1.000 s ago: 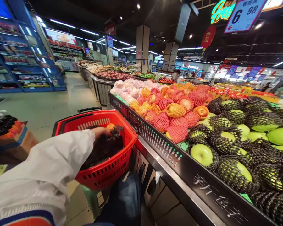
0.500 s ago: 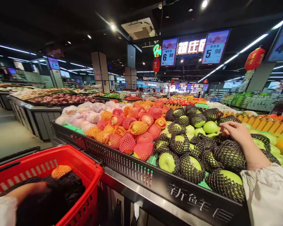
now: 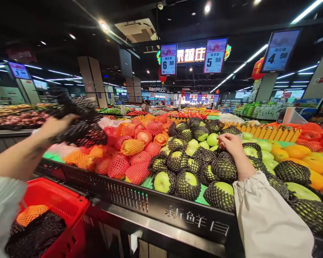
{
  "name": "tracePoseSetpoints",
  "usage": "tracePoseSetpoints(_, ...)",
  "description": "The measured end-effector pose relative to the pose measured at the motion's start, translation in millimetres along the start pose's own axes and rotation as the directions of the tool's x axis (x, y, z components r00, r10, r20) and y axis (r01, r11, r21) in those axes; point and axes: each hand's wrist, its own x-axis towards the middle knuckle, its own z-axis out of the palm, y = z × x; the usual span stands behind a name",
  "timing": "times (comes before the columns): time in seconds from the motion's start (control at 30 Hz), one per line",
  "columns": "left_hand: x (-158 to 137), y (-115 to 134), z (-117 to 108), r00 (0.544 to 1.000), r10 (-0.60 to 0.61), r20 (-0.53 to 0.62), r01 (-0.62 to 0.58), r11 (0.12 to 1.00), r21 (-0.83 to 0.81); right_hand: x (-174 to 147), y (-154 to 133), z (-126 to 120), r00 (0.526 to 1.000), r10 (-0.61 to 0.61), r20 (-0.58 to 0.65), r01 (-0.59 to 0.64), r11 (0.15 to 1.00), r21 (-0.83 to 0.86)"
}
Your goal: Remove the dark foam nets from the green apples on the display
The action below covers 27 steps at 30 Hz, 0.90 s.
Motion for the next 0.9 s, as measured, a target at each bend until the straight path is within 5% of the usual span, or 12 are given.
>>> tracePoseSetpoints(0.1, -9, 87, 55, 0.982, 0.188, -0.005, -0.186, 0.967, -0.174, 0, 1, 1, 1.000, -0.002, 0.016, 0.002, 1.000, -0.005)
tracePoseSetpoints(0.17, -23, 153, 104, 0.941, 0.319, 0.116, -0.295, 0.937, -0.187, -1, 1, 2, 0.999, 0.001, 0.032, -0.001, 1.000, -0.014)
tracePoseSetpoints(0.3, -63, 233, 199, 0.884, 0.329, 0.332, -0.324, 0.943, -0.073, -2, 0, 1, 0.999, 0.019, 0.040, -0.019, 1.000, -0.021)
tracePoseSetpoints(0.47, -97, 225, 259, 0.849, 0.225, 0.478, -0.239, 0.971, -0.032, 1, -2, 2, 0.997, 0.031, 0.071, -0.027, 0.998, -0.052)
tracePoseSetpoints(0.67, -108, 202, 241, 0.770, 0.500, 0.397, -0.539, 0.842, -0.017, -3, -6, 1, 0.987, 0.006, 0.161, 0.030, 0.974, -0.224)
tracePoseSetpoints(0.8, -116, 207, 225, 0.689, 0.596, 0.414, -0.663, 0.748, 0.026, -8, -33, -9, 0.973, -0.221, -0.072, 0.160, 0.862, -0.480)
tracePoseSetpoints(0.9, -118, 208, 225, 0.666, 0.628, 0.403, -0.696, 0.717, 0.033, 3, -63, -17, 0.865, -0.403, -0.300, 0.146, 0.774, -0.616)
